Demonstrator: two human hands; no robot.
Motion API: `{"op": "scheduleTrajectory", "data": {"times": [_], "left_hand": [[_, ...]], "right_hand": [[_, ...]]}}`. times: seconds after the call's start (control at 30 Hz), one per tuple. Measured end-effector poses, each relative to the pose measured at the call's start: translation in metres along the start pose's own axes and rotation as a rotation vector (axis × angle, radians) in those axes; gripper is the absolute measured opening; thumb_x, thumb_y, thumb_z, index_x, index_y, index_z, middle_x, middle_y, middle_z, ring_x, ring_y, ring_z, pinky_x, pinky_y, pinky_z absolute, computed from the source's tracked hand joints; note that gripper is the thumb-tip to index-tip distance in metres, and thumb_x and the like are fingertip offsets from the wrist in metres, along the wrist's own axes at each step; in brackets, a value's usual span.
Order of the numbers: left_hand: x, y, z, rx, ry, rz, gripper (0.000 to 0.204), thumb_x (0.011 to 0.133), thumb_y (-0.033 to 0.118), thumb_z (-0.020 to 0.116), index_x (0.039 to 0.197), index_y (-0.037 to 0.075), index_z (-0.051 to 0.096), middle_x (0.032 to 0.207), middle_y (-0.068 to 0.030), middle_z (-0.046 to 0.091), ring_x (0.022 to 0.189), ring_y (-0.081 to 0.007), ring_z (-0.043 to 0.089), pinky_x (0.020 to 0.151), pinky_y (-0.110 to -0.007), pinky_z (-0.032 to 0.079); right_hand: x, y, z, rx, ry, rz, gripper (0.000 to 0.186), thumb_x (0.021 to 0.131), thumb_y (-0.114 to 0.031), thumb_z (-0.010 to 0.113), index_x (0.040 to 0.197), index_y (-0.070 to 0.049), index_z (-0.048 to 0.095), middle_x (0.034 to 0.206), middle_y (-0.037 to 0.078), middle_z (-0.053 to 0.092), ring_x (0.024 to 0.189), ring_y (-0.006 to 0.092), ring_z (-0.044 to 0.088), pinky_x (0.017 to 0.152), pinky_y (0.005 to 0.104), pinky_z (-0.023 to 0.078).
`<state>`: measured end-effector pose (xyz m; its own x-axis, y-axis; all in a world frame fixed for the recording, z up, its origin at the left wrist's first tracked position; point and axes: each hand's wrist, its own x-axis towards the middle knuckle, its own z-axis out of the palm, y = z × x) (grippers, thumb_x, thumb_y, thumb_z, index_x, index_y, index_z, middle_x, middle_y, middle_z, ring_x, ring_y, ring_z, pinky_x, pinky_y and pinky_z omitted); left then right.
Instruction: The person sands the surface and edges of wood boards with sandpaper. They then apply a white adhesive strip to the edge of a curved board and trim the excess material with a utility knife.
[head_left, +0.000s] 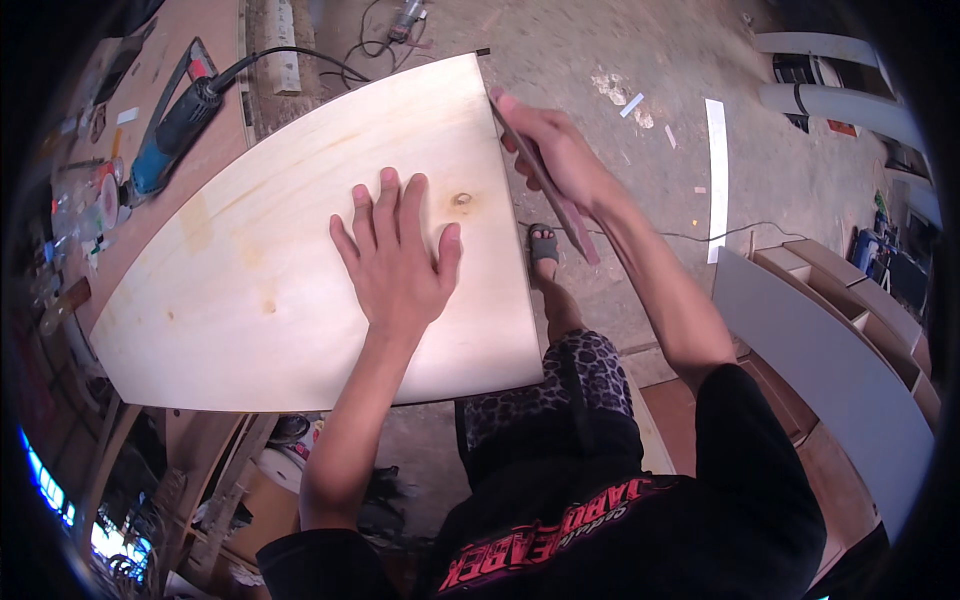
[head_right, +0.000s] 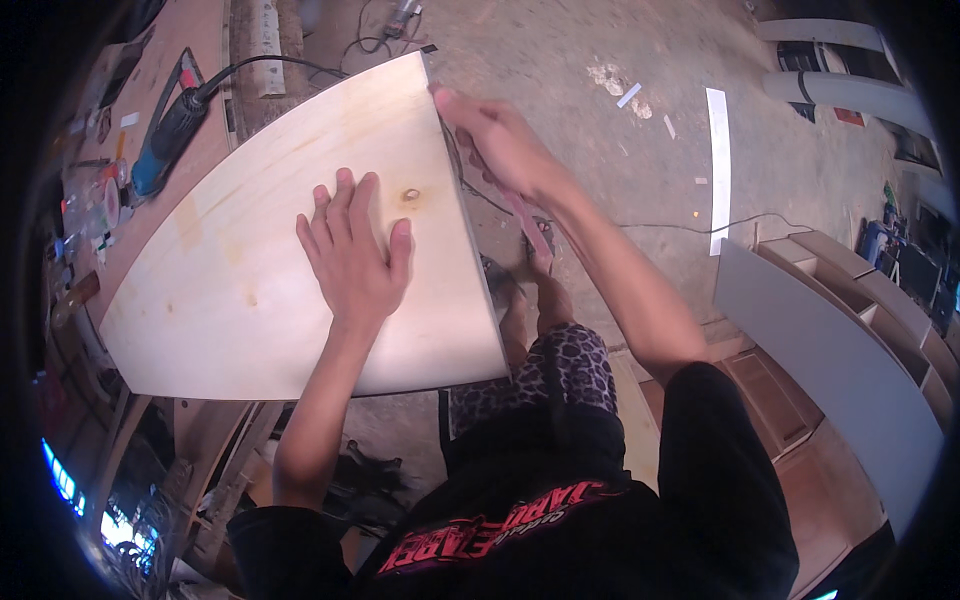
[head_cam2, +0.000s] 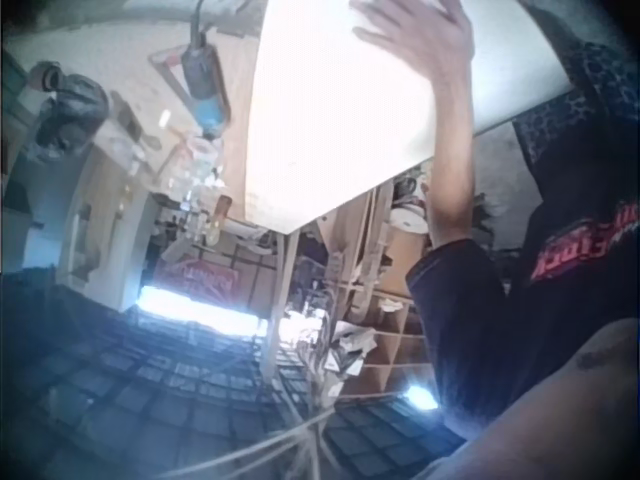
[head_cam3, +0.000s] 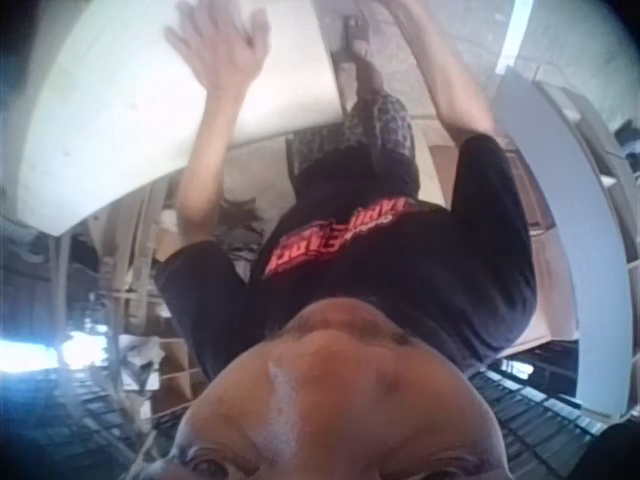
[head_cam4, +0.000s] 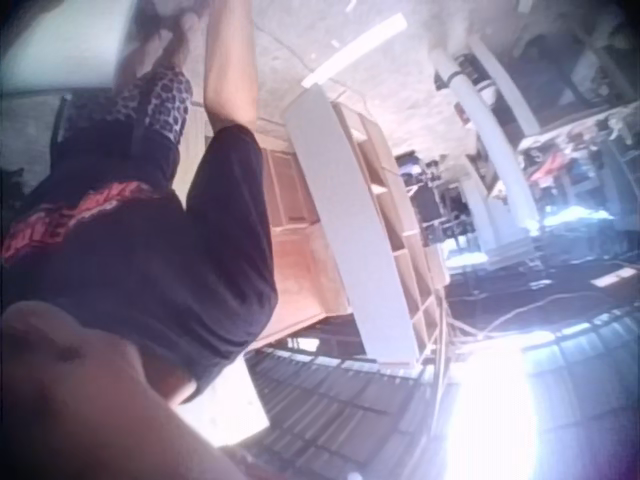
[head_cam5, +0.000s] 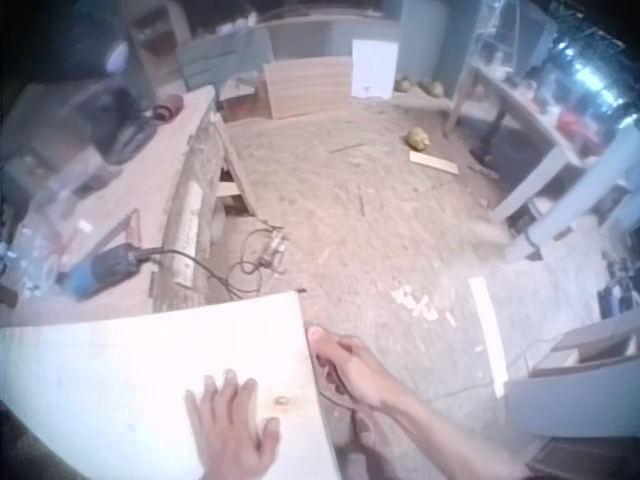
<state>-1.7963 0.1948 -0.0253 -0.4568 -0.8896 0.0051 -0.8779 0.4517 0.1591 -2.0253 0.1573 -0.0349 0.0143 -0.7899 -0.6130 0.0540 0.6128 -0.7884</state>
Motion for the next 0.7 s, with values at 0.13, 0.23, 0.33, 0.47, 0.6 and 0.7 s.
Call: {"op": "scheduleTrajectory", "data": {"times": [0.13,0.23,0.33,0.47,0.6,0.7], "left_hand": [[0.0,-0.001,0.0,0.009,0.02,0.01,0.058,0.095,0.043,0.052,0.143,0.01,0.046,0.149,-0.0137,0.042,0.135,-0.0406,0.036,0.111,-0.063,0.02],[0.0,-0.001,0.001,0.022,0.047,0.014,0.057,0.095,0.042,0.053,0.142,0.011,0.046,0.148,-0.0136,0.043,0.134,-0.0402,0.037,0.11,-0.063,0.02],[-0.001,0.0,0.001,0.02,0.063,0.021,0.057,0.095,0.042,0.053,0.142,0.011,0.047,0.148,-0.0135,0.044,0.134,-0.0401,0.038,0.11,-0.063,0.022],[-0.002,0.003,0.002,0.038,0.086,0.024,0.056,0.095,0.042,0.052,0.142,0.012,0.047,0.147,-0.0135,0.044,0.134,-0.0405,0.039,0.109,-0.062,0.023],[-0.003,0.003,0.007,0.031,0.162,0.029,0.055,0.093,0.044,0.054,0.138,0.012,0.051,0.143,-0.0133,0.048,0.133,-0.0394,0.042,0.108,-0.064,0.025],[-0.004,0.002,0.01,0.027,0.205,0.037,0.054,0.094,0.044,0.054,0.137,0.012,0.052,0.142,-0.0123,0.049,0.133,-0.0377,0.042,0.108,-0.062,0.026]], "right_hand": [[0.016,-0.009,0.0,0.018,0.026,-0.027,0.065,0.092,-0.068,0.047,0.088,-0.004,0.06,0.078,0.001,0.051,0.064,0.0121,0.048,0.053,0.0292,0.04],[0.019,-0.012,0.003,0.085,0.054,0.025,0.059,0.093,-0.063,0.051,0.084,-0.005,0.058,0.075,-0.001,0.044,0.063,0.0111,0.042,0.053,0.0301,0.034],[0.023,-0.016,0.005,0.059,0.08,-0.021,0.063,0.092,-0.065,0.05,0.09,-0.003,0.06,0.076,0.0,0.044,0.063,0.0121,0.041,0.054,0.0301,0.036],[0.012,-0.009,0.002,-0.022,0.067,-0.055,0.066,0.092,-0.066,0.048,0.096,-0.001,0.062,0.079,0.001,0.048,0.064,0.013,0.044,0.055,0.0314,0.04],[-0.039,0.019,-0.005,-0.17,-0.05,-0.009,0.067,0.094,-0.066,0.046,0.106,-0.002,0.063,0.077,0.002,0.052,0.065,0.012,0.048,0.056,0.028,0.042],[-0.09,0.045,0.001,-0.182,-0.131,-0.002,0.072,0.095,-0.062,0.048,0.131,0.0,0.056,0.114,0.016,0.055,0.102,0.0261,0.054,0.087,0.0384,0.044]]}}
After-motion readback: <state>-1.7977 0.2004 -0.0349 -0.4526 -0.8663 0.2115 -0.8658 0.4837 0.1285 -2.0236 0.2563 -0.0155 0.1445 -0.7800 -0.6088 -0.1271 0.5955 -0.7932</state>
